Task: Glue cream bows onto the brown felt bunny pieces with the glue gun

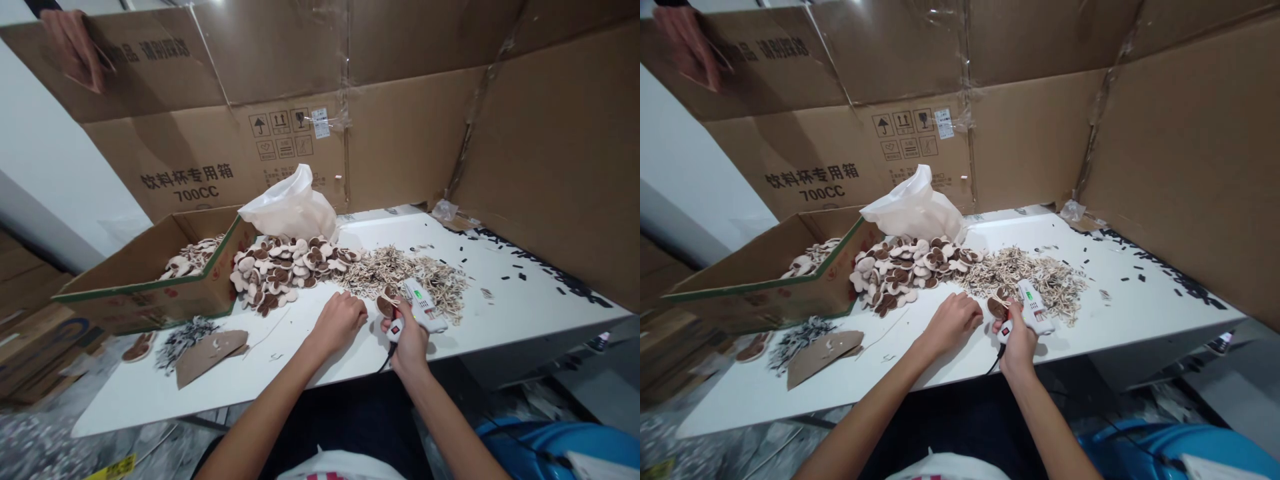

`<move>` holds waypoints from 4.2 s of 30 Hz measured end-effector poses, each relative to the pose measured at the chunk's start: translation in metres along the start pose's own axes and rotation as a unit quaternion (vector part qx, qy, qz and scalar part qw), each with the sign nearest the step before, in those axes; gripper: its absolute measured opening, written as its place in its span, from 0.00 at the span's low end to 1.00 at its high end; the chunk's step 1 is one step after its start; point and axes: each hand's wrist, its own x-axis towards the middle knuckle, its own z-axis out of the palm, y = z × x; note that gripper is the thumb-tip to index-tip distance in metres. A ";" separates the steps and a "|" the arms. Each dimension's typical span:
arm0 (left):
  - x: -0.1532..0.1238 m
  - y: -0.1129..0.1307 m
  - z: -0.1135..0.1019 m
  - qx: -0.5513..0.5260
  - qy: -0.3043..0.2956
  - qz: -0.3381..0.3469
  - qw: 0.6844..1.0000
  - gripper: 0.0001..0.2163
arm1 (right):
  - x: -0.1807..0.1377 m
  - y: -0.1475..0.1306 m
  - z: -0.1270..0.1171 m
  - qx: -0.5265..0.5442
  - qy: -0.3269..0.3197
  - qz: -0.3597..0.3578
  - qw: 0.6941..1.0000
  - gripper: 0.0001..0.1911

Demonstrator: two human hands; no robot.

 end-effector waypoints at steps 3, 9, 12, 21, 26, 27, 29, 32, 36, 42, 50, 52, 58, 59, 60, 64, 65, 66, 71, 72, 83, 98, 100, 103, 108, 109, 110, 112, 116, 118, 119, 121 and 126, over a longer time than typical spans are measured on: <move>-0.009 0.004 -0.009 -0.081 0.064 -0.057 0.993 0.06 | -0.001 0.002 -0.001 -0.026 -0.007 -0.010 1.000 0.18; -0.045 0.020 -0.025 -0.375 0.137 -0.129 0.908 0.07 | -0.001 0.008 -0.002 -0.091 -0.055 -0.049 0.993 0.17; -0.057 0.028 -0.022 -0.420 0.127 -0.150 0.886 0.07 | -0.001 0.010 -0.004 -0.116 -0.096 -0.056 0.987 0.16; -0.061 0.035 -0.010 -0.395 0.159 -0.193 0.884 0.05 | -0.002 0.010 -0.008 -0.205 -0.171 -0.080 0.960 0.18; -0.061 0.037 -0.006 -0.391 0.173 -0.186 0.884 0.06 | -0.003 0.010 -0.009 -0.223 -0.184 -0.083 0.954 0.18; -0.061 0.038 -0.006 -0.391 0.174 -0.184 0.885 0.07 | -0.003 0.011 -0.010 -0.225 -0.185 -0.087 0.953 0.18; -0.061 0.040 -0.005 -0.390 0.175 -0.181 0.886 0.07 | -0.002 0.012 -0.010 -0.229 -0.189 -0.098 0.950 0.17; -0.060 0.043 -0.006 -0.384 0.186 -0.175 0.887 0.07 | -0.003 0.013 -0.010 -0.230 -0.188 -0.106 0.949 0.18; -0.058 0.047 -0.005 -0.381 0.199 -0.174 0.886 0.07 | -0.006 0.012 -0.008 -0.224 -0.183 -0.095 0.952 0.21; -0.056 0.046 0.005 -0.396 0.232 -0.226 0.859 0.07 | -0.007 0.010 -0.007 -0.238 -0.202 -0.105 0.944 0.20; -0.053 0.045 0.009 -0.409 0.270 -0.254 0.834 0.09 | -0.008 0.008 -0.008 -0.249 -0.225 -0.102 0.936 0.21; -0.052 0.045 0.009 -0.408 0.272 -0.257 0.833 0.09 | -0.008 0.008 -0.008 -0.250 -0.229 -0.103 0.935 0.22; -0.054 0.045 0.012 -0.396 0.275 -0.269 0.834 0.09 | -0.007 0.008 -0.007 -0.246 -0.235 -0.093 0.936 0.22; -0.054 0.045 0.012 -0.394 0.274 -0.270 0.835 0.09 | -0.007 0.008 -0.008 -0.248 -0.238 -0.092 0.935 0.22; -0.054 0.046 0.013 -0.390 0.272 -0.272 0.836 0.09 | -0.007 0.009 -0.008 -0.249 -0.240 -0.093 0.934 0.22; -0.054 0.045 0.016 -0.360 0.276 -0.282 0.845 0.09 | -0.006 0.009 -0.009 -0.249 -0.244 -0.093 0.933 0.22; -0.054 0.045 0.016 -0.357 0.281 -0.282 0.845 0.09 | -0.006 0.009 -0.009 -0.248 -0.244 -0.091 0.933 0.22; -0.055 0.045 0.017 -0.359 0.287 -0.282 0.842 0.09 | -0.007 0.009 -0.009 -0.248 -0.244 -0.090 0.933 0.22; -0.056 0.043 0.017 -0.426 0.279 -0.276 0.815 0.15 | -0.009 0.009 -0.008 -0.225 -0.243 -0.069 0.941 0.21; -0.056 0.043 0.016 -0.435 0.260 -0.271 0.818 0.15 | -0.009 0.008 -0.008 -0.222 -0.244 -0.065 0.942 0.21; -0.052 0.044 0.014 -0.419 0.205 -0.262 0.845 0.14 | -0.009 0.006 -0.008 -0.233 -0.257 -0.080 0.935 0.19; -0.054 0.043 0.017 -0.449 0.201 -0.276 0.826 0.15 | -0.007 0.009 -0.012 -0.249 -0.276 -0.087 0.924 0.20; -0.054 0.043 0.017 -0.456 0.202 -0.279 0.821 0.15 | -0.007 0.009 -0.013 -0.253 -0.282 -0.083 0.922 0.19; -0.055 0.043 0.018 -0.462 0.204 -0.284 0.815 0.16 | -0.005 0.011 -0.014 -0.250 -0.291 -0.080 0.920 0.19; -0.055 0.042 0.018 -0.468 0.210 -0.283 0.810 0.16 | -0.003 0.012 -0.017 -0.257 -0.297 -0.083 0.916 0.18; -0.054 0.042 0.018 -0.468 0.212 -0.283 0.810 0.16 | -0.003 0.012 -0.017 -0.259 -0.297 -0.081 0.916 0.18; -0.054 0.041 0.018 -0.469 0.213 -0.283 0.809 0.16 | -0.003 0.013 -0.017 -0.260 -0.297 -0.078 0.916 0.18; -0.054 0.041 0.018 -0.469 0.211 -0.282 0.810 0.16 | -0.003 0.013 -0.017 -0.261 -0.297 -0.071 0.916 0.19; -0.054 0.040 0.019 -0.467 0.206 -0.284 0.812 0.16 | -0.004 0.011 -0.016 -0.263 -0.291 -0.074 0.917 0.19; -0.055 0.040 0.018 -0.467 0.204 -0.281 0.814 0.16 | -0.005 0.010 -0.015 -0.261 -0.286 -0.080 0.919 0.18; -0.056 0.040 0.018 -0.468 0.202 -0.276 0.815 0.15 | -0.005 0.010 -0.015 -0.258 -0.284 -0.081 0.920 0.18; -0.057 0.040 0.017 -0.471 0.202 -0.263 0.817 0.14 | -0.005 0.010 -0.014 -0.255 -0.283 -0.080 0.921 0.18; -0.059 0.040 0.016 -0.473 0.218 -0.256 0.814 0.14 | -0.005 0.011 -0.015 -0.265 -0.287 -0.078 0.917 0.19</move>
